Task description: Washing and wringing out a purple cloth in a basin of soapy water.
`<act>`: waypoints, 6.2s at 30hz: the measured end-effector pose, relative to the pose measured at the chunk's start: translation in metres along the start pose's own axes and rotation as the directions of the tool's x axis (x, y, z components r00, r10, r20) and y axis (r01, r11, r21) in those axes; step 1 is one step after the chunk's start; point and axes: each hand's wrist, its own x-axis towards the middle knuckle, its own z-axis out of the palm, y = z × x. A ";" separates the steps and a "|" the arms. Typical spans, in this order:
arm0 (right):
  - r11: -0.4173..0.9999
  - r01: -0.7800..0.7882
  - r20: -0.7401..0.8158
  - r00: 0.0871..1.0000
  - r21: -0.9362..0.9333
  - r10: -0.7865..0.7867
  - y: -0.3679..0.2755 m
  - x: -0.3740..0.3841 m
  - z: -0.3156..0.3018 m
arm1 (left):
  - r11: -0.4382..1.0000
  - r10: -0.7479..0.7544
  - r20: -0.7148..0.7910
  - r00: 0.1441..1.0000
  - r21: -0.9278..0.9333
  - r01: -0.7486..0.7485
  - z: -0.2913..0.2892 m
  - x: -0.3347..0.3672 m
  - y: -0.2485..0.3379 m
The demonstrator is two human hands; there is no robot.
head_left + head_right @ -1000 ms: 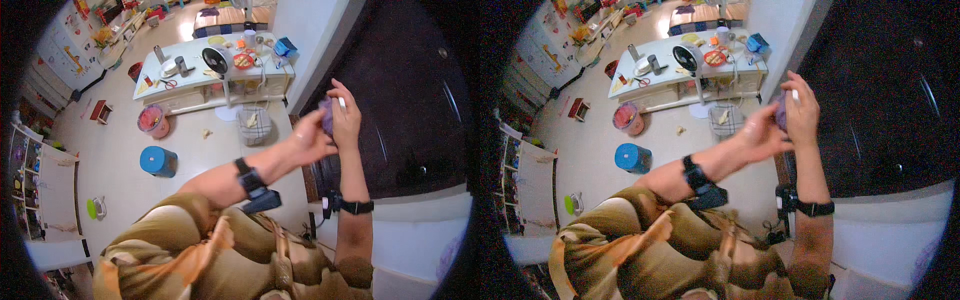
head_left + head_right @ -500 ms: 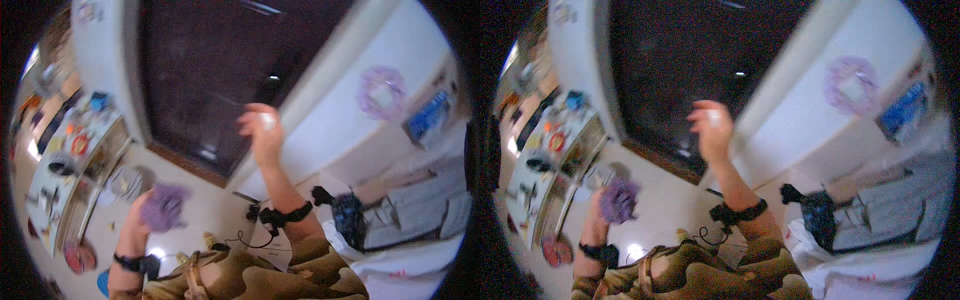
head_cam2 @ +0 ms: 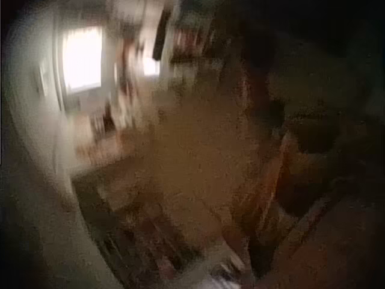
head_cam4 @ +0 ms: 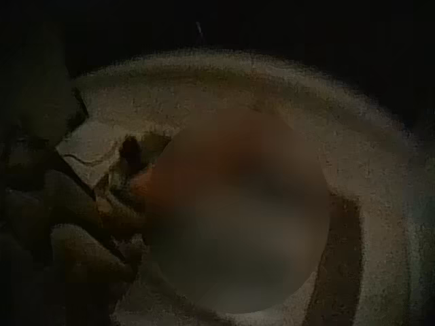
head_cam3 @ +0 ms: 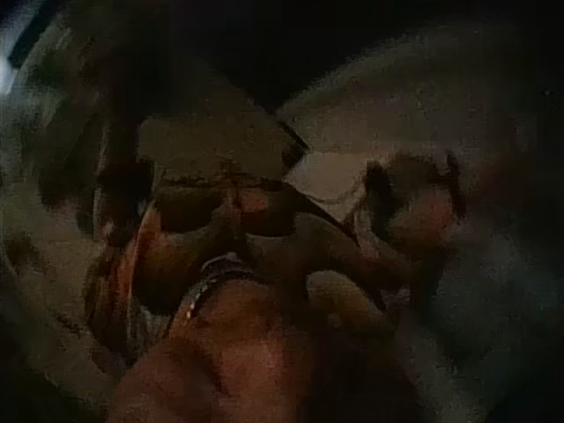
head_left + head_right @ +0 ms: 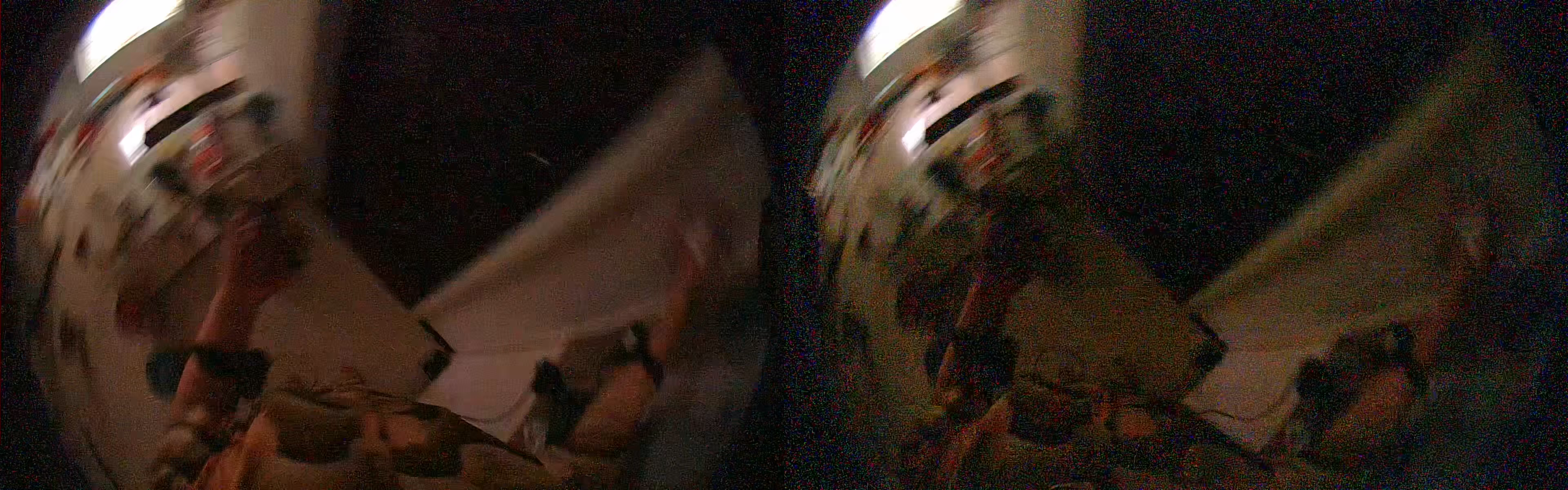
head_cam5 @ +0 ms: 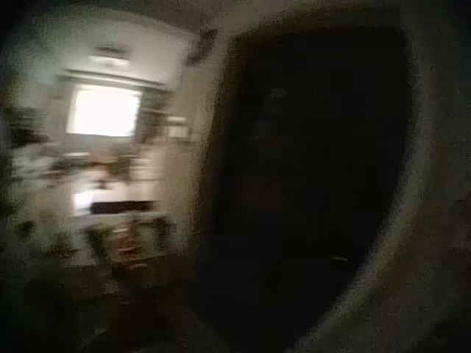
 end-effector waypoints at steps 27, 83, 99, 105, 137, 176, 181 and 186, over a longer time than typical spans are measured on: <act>-0.522 -0.837 -0.663 0.298 0.165 -0.687 -0.979 -0.611 -0.674 | 0.232 0.917 -0.393 0.072 0.376 -0.897 -0.192 -0.671 0.387; -0.956 -0.201 -0.813 0.579 -0.216 0.062 -2.118 -0.891 -1.475 | 0.146 0.989 -0.084 0.122 0.390 -0.909 -0.628 -1.358 1.552; -0.934 -0.340 -0.847 0.459 0.111 -0.268 -2.556 -1.040 -1.770 | 0.145 0.988 -0.017 0.153 0.448 -0.882 -0.813 -1.647 1.992; -0.610 -0.775 -0.780 0.479 -0.163 -0.401 -2.766 -1.097 -1.889 | 0.164 0.982 -0.165 0.091 0.506 -0.847 -0.906 -1.723 2.135; -0.634 -0.136 -0.594 0.245 0.761 -0.766 -3.212 -1.362 -2.259 | 0.192 0.948 -0.297 0.112 0.253 -0.948 -1.164 -2.090 2.599; -0.847 -0.391 -0.689 0.501 0.361 -0.525 -3.507 -1.249 -1.921 | 0.490 0.869 -0.245 0.430 0.304 -0.817 -1.342 -1.787 2.805; -0.633 -0.665 -0.346 0.530 0.396 -0.774 -3.582 -1.235 -1.786 | 0.504 0.863 -0.136 0.486 0.216 -0.836 -1.454 -1.666 2.848; -0.661 0.000 -0.507 0.643 0.750 -0.575 -3.570 -1.240 -1.749 | 0.639 0.765 -0.403 0.502 0.382 -0.668 -1.447 -1.592 2.871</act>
